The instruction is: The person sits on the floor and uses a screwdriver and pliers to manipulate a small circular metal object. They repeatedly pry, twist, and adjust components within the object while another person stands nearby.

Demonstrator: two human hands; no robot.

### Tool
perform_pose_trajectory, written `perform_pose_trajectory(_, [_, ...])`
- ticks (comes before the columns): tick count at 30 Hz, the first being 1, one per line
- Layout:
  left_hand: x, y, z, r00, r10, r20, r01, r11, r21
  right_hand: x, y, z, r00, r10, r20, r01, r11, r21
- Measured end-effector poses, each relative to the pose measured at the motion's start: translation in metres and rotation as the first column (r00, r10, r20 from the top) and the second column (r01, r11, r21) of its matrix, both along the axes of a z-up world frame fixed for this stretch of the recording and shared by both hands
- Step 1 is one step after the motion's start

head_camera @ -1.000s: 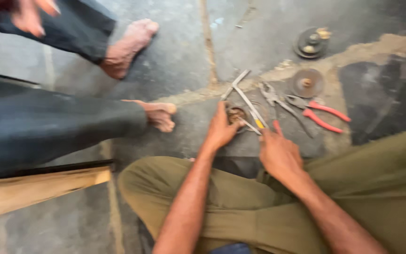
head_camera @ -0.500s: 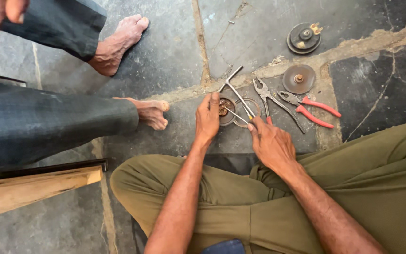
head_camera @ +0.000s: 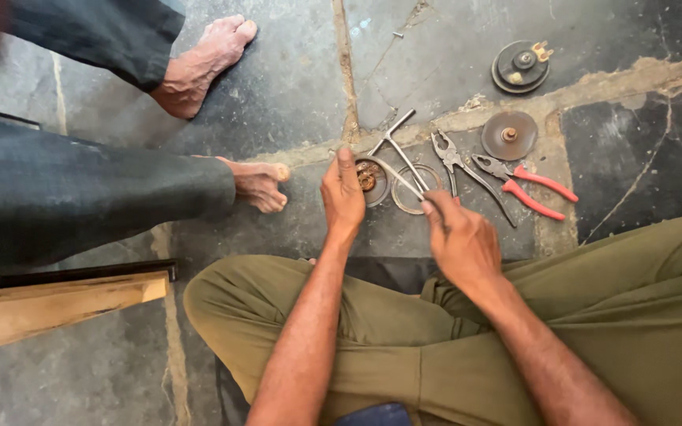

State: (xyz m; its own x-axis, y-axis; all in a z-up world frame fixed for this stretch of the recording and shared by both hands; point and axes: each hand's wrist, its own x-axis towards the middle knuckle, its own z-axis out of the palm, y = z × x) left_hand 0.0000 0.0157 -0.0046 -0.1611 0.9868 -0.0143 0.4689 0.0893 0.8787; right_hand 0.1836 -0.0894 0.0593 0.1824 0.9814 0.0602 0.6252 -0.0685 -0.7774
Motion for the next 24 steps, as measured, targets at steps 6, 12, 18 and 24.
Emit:
perform_pose_trajectory(6, [0.001,-0.002,0.008,0.997,-0.063,0.055,0.060,0.997,0.054,-0.006,-0.004,0.006,0.990,0.100,0.097,-0.088,0.989,-0.121])
perform_pose_trajectory(12, [0.006,-0.003,0.015,0.991,-0.105,0.077,0.104,0.994,0.018,-0.004,0.000,0.003,0.992,0.105,0.073,-0.098,0.991,-0.093])
perform_pose_trajectory(18, [0.006,-0.007,0.009,0.989,-0.144,0.024,0.144,0.989,0.014,-0.003,-0.005,-0.005,0.993,0.103,0.064,-0.097,0.991,-0.092])
perform_pose_trajectory(24, [-0.003,-0.002,-0.006,0.981,-0.171,0.097,0.181,0.978,-0.104,-0.002,-0.010,-0.010,0.987,0.131,0.094,-0.126,0.990,-0.060])
